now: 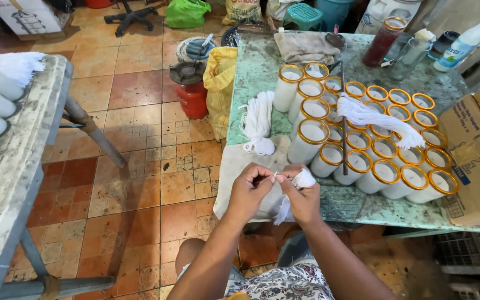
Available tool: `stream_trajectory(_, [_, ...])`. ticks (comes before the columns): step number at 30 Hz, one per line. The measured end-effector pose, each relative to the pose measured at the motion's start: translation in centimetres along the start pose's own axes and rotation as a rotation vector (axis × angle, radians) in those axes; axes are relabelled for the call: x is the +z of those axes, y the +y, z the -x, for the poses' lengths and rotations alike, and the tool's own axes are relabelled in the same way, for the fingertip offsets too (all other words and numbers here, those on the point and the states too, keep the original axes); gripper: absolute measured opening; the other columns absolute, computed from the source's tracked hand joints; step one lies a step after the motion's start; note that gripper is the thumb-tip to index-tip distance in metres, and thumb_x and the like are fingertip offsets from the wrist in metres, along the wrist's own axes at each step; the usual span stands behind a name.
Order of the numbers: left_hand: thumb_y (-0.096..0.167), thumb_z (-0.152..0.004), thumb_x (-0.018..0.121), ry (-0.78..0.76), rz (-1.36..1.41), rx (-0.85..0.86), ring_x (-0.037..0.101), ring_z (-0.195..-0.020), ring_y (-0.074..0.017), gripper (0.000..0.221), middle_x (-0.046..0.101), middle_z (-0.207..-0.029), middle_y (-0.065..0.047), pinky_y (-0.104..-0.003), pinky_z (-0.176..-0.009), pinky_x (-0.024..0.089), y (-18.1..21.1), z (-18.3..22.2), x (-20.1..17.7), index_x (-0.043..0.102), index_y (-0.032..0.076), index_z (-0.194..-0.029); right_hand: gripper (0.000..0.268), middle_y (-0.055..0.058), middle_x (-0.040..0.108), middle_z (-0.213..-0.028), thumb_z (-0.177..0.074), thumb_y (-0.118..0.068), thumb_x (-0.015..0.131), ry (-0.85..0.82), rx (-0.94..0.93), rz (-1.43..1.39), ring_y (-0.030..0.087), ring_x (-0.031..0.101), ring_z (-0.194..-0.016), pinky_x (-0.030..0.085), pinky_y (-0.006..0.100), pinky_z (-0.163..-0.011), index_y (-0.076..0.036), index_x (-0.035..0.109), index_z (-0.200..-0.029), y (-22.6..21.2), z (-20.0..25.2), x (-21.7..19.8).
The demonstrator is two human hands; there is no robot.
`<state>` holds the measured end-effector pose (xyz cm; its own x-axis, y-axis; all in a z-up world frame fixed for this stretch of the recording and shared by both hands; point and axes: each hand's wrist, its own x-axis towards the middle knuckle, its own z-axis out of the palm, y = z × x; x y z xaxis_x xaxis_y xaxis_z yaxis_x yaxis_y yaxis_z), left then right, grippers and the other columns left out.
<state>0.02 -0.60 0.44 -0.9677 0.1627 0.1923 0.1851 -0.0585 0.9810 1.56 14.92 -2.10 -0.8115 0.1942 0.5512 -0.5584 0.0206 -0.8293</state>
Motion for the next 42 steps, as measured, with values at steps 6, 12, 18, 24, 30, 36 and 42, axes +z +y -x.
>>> stream_trajectory(6, [0.009, -0.091, 0.071, 0.002, 0.149, -0.106, 0.053, -0.075, -0.0062, 0.008, 0.065, -0.080, -0.004, -0.021, -0.071, 0.048, 0.5, 0.2, 0.1, 0.074, 0.007, -0.098, 0.014, 0.013, 0.060, -0.109, -0.108, -0.013, 0.050, 0.040, 0.422, -0.636, 0.026, 0.063, -0.107, 0.053, 0.037, -0.091, -0.003, 0.054, -0.098, 0.4, 0.4, 0.4])
stream_trajectory(12, [0.011, -0.089, 0.079, 0.002, 0.201, -0.077, 0.060, -0.077, -0.0089, 0.010, 0.068, -0.082, -0.008, -0.025, -0.074, 0.055, 1.5, 0.6, 0.8, 0.077, 0.004, -0.095, 0.017, 0.006, 0.060, -0.146, -0.108, -0.023, 0.046, -0.108, 0.558, -1.001, 0.030, 0.054, -0.136, 0.048, 0.044, -0.106, -0.011, 0.054, -0.101, -0.8, 0.1, -0.6])
stream_trajectory(18, [0.014, -0.089, 0.078, -0.003, -0.003, 0.025, 0.062, -0.080, -0.0145, 0.009, 0.064, -0.083, -0.009, -0.029, -0.077, 0.054, 4.2, 0.6, 0.3, 0.081, 0.009, -0.096, 0.026, 0.012, 0.070, -0.081, -0.077, -0.013, 0.087, -0.598, 0.344, -0.324, 0.022, 0.067, -0.079, 0.051, 0.031, -0.073, 0.005, 0.072, -0.088, 5.2, 3.3, -2.8])
stream_trajectory(24, [0.012, -0.092, 0.076, -0.077, 0.044, -0.117, 0.059, -0.090, -0.0139, 0.015, 0.071, -0.088, -0.011, -0.031, -0.086, 0.051, -3.0, -1.2, 1.5, 0.082, 0.009, -0.105, 0.048, 0.018, 0.063, -0.083, -0.108, -0.039, 0.036, 0.414, 0.538, -0.430, 0.035, 0.066, -0.071, 0.065, 0.053, -0.077, -0.002, 0.062, -0.093, -0.8, -6.2, -7.2])
stream_trajectory(30, [0.024, -0.099, 0.069, -0.071, -0.193, -0.405, 0.069, -0.112, -0.0311, 0.024, 0.076, -0.111, -0.017, -0.045, -0.098, 0.052, -11.0, -1.8, -0.9, 0.079, 0.012, -0.118, 0.012, -0.008, 0.048, -0.080, -0.110, -0.020, 0.050, 0.325, 0.379, -0.444, 0.002, 0.036, -0.049, 0.023, 0.015, -0.044, -0.014, 0.053, -0.099, -10.0, -13.7, -12.1])
stream_trajectory(36, [0.025, -0.104, 0.060, -0.136, -0.285, -0.437, 0.064, -0.123, -0.0338, 0.027, 0.074, -0.120, -0.017, -0.049, -0.104, 0.050, -12.2, -2.0, -1.4, 0.076, 0.016, -0.124, 0.010, -0.008, 0.052, -0.079, -0.105, -0.014, 0.045, 0.342, 0.437, -0.477, 0.002, 0.033, -0.048, 0.020, 0.015, -0.043, -0.015, 0.055, -0.107, -7.5, -13.4, -11.4])
stream_trajectory(42, [0.024, -0.105, 0.055, -0.149, -0.306, -0.426, 0.064, -0.094, -0.0210, 0.028, 0.072, -0.094, -0.011, -0.040, -0.090, 0.053, -11.1, -1.6, -1.9, 0.077, 0.018, -0.121, 0.015, -0.004, 0.053, -0.068, -0.104, -0.018, 0.054, 0.470, 0.544, -0.156, 0.010, 0.048, -0.051, 0.033, 0.020, -0.044, -0.016, 0.056, -0.090, -7.4, -9.3, -4.3])
